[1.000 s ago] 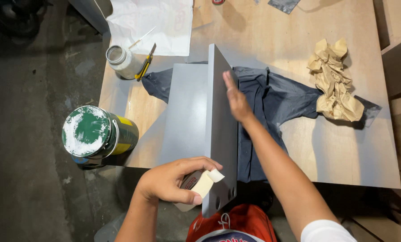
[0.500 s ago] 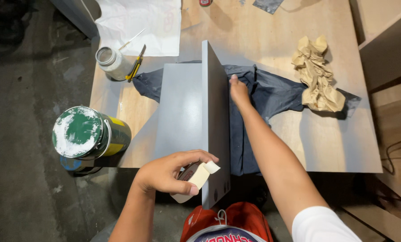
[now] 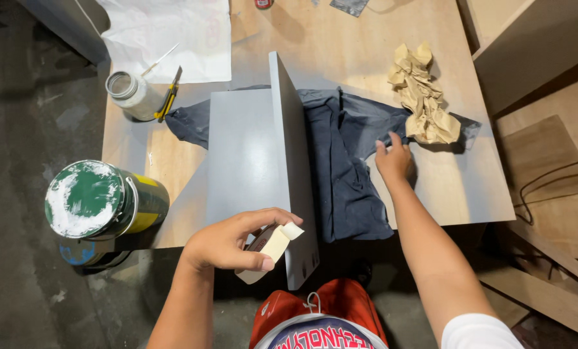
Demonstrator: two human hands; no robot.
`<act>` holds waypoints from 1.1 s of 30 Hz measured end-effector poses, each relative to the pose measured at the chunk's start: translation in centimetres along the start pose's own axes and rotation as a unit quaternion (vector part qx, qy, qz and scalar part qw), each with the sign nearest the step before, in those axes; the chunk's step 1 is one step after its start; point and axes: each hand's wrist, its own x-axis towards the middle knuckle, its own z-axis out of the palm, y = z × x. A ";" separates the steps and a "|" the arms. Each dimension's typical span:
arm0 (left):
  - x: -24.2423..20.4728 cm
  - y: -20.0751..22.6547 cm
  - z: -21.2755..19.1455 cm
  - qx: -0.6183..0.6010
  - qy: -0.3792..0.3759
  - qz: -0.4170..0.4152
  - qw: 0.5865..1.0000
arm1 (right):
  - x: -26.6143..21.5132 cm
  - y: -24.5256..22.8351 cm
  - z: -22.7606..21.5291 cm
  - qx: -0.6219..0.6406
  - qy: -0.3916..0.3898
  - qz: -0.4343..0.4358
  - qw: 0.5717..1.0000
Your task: The person applies masking tape along the edges of two gray rectangular panels on a workbench. They smooth the tape, cut it with a utility knife, and reposition the panels to continue taping the remaining edges.
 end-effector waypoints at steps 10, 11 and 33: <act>-0.3 -0.2 0.4 -0.007 0.032 -0.027 0.999 | 7.7 0.4 2.3 -0.033 -0.168 -0.029 0.985; -0.4 -0.2 0.4 -0.009 0.037 -0.027 0.999 | 8.8 0.3 0.1 -0.049 -0.136 -0.025 0.989; -0.9 -0.4 0.2 -0.002 0.034 -0.032 0.999 | -14.6 -0.7 -14.3 -0.064 -0.346 0.123 0.928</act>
